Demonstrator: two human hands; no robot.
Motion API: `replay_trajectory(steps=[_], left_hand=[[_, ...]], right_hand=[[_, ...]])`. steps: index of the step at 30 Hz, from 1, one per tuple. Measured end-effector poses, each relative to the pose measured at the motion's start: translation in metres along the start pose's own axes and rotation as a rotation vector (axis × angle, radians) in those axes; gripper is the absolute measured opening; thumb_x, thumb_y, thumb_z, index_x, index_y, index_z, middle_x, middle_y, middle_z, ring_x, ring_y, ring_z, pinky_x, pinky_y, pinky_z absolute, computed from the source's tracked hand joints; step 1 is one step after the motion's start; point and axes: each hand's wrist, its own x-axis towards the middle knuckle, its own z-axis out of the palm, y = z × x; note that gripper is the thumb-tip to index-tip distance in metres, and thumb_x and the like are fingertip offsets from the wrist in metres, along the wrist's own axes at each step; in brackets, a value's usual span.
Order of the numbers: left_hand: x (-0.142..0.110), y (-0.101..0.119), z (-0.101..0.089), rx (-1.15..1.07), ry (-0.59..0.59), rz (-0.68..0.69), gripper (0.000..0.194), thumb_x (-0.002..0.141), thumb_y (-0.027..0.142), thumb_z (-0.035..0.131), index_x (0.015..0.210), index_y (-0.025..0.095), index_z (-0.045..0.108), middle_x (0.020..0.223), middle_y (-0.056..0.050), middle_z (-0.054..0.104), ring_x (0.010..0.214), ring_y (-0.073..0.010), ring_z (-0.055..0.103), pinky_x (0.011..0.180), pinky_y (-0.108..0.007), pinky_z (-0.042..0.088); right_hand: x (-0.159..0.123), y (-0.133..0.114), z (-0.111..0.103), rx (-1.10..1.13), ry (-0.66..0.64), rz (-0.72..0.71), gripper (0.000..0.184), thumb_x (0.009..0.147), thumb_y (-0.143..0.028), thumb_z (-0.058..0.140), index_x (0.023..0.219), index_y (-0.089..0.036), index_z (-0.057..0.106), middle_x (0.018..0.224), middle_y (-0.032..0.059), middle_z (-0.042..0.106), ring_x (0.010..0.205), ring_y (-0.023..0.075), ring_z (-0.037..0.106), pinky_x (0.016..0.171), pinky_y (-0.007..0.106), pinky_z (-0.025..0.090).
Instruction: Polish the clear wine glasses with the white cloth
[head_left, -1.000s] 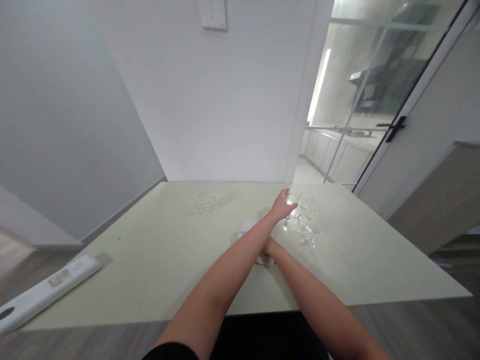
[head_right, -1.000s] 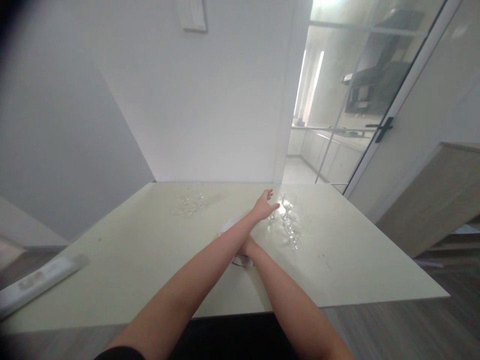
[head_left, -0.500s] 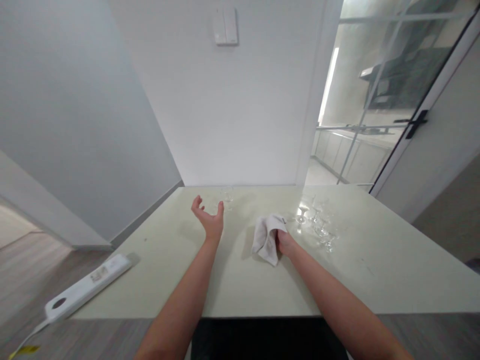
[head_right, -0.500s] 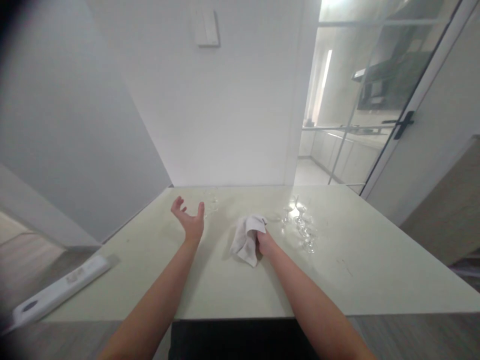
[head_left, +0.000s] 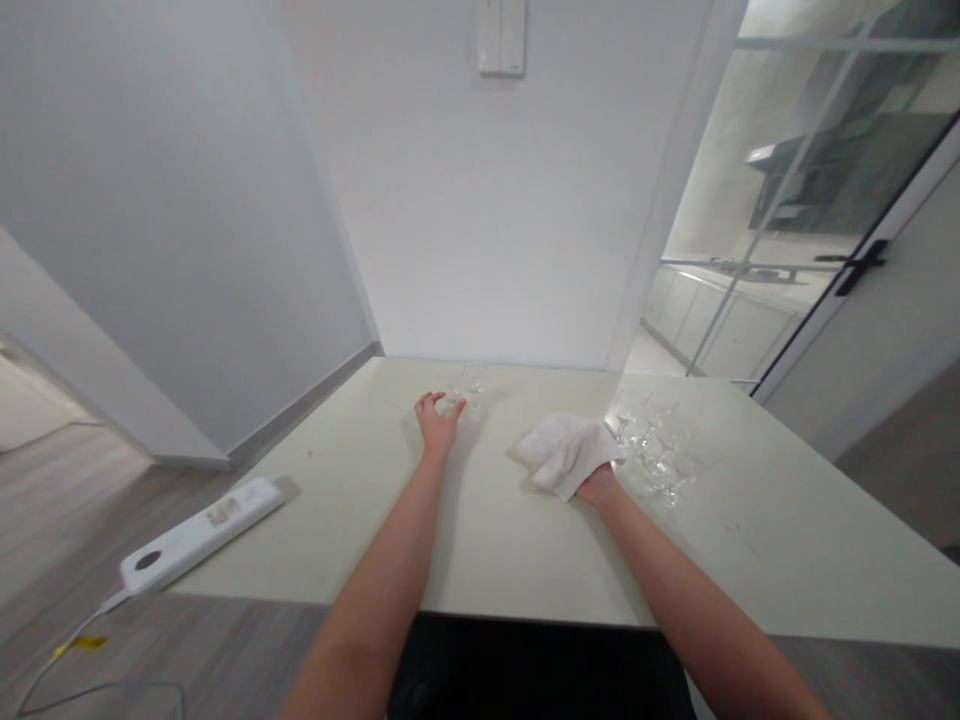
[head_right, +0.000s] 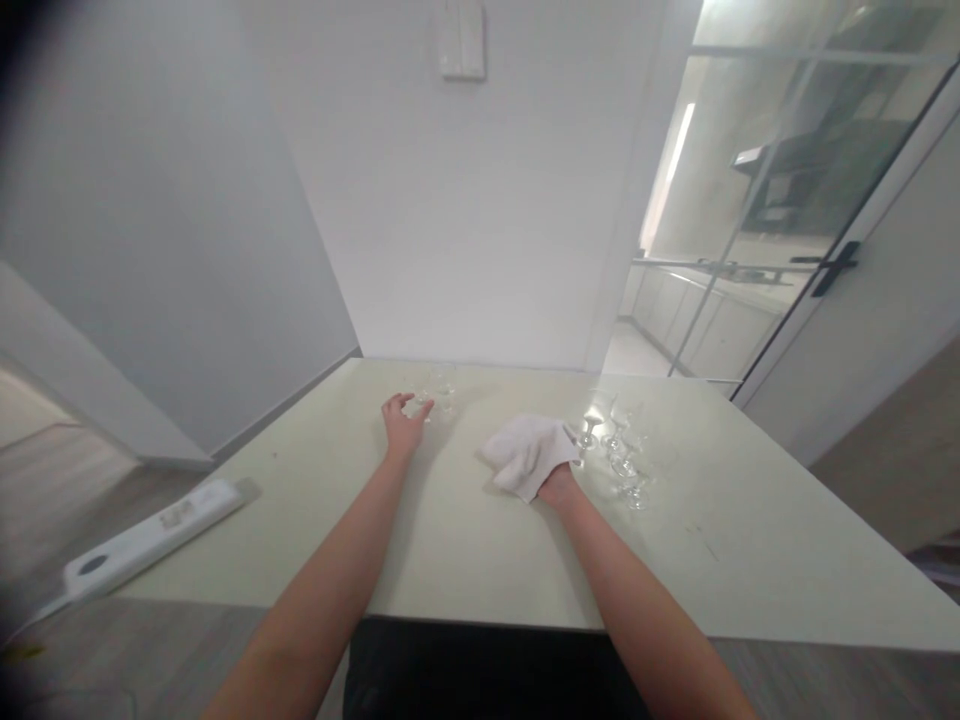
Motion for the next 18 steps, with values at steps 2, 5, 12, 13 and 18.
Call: replay_trajectory(steps=[2, 5, 12, 13, 18], left_hand=[[-0.001, 0.001, 0.0, -0.032, 0.011, -0.031, 0.043, 0.072, 0.042, 0.075, 0.102, 0.019, 0.055, 0.116, -0.009, 0.053, 0.114, -0.0256, 0.054, 0.099, -0.044, 0.044], [-0.003, 0.008, -0.001, -0.064, 0.04, -0.042, 0.042, 0.08, 0.039, 0.067, 0.111, 0.02, 0.047, 0.11, -0.008, 0.058, 0.104, -0.0212, 0.059, 0.092, -0.039, 0.048], [-0.022, 0.042, -0.016, -0.2, 0.09, 0.281, 0.055, 0.09, 0.042, 0.052, 0.136, 0.019, 0.032, 0.096, -0.005, 0.062, 0.085, -0.0156, 0.063, 0.086, -0.031, 0.05], [-0.026, 0.047, -0.018, -0.146, 0.053, 0.345, 0.057, 0.088, 0.043, 0.054, 0.136, 0.019, 0.036, 0.096, -0.005, 0.063, 0.084, -0.0163, 0.063, 0.086, -0.032, 0.05], [-0.051, 0.07, -0.023, 0.263, -0.561, 0.597, 0.062, 0.076, 0.046, 0.065, 0.133, 0.026, 0.055, 0.076, -0.001, 0.067, 0.07, -0.0174, 0.063, 0.079, -0.031, 0.049]], right_hand=[[0.001, 0.0, 0.001, 0.153, 0.007, 0.103, 0.047, 0.078, -0.072, 0.044, 0.078, -0.029, 0.065, 0.087, 0.0052, 0.074, 0.087, 0.0257, 0.069, 0.075, 0.041, 0.053], [0.0, -0.001, 0.003, 0.222, 0.016, 0.139, 0.044, 0.078, -0.07, 0.049, 0.083, -0.029, 0.066, 0.088, 0.0051, 0.074, 0.09, 0.0263, 0.068, 0.079, 0.042, 0.053], [-0.002, -0.008, 0.009, 0.268, 0.02, 0.152, 0.037, 0.083, -0.055, 0.049, 0.094, -0.026, 0.07, 0.102, 0.008, 0.075, 0.104, 0.0265, 0.067, 0.082, 0.041, 0.053], [-0.002, -0.007, 0.009, 0.273, 0.02, 0.157, 0.036, 0.082, -0.055, 0.051, 0.094, -0.027, 0.07, 0.104, 0.0075, 0.075, 0.105, 0.0267, 0.067, 0.084, 0.041, 0.053], [-0.001, 0.006, 0.007, 0.156, 0.024, 0.094, 0.036, 0.07, -0.053, 0.064, 0.091, -0.025, 0.067, 0.099, 0.0086, 0.075, 0.097, 0.0287, 0.068, 0.086, 0.044, 0.055]])
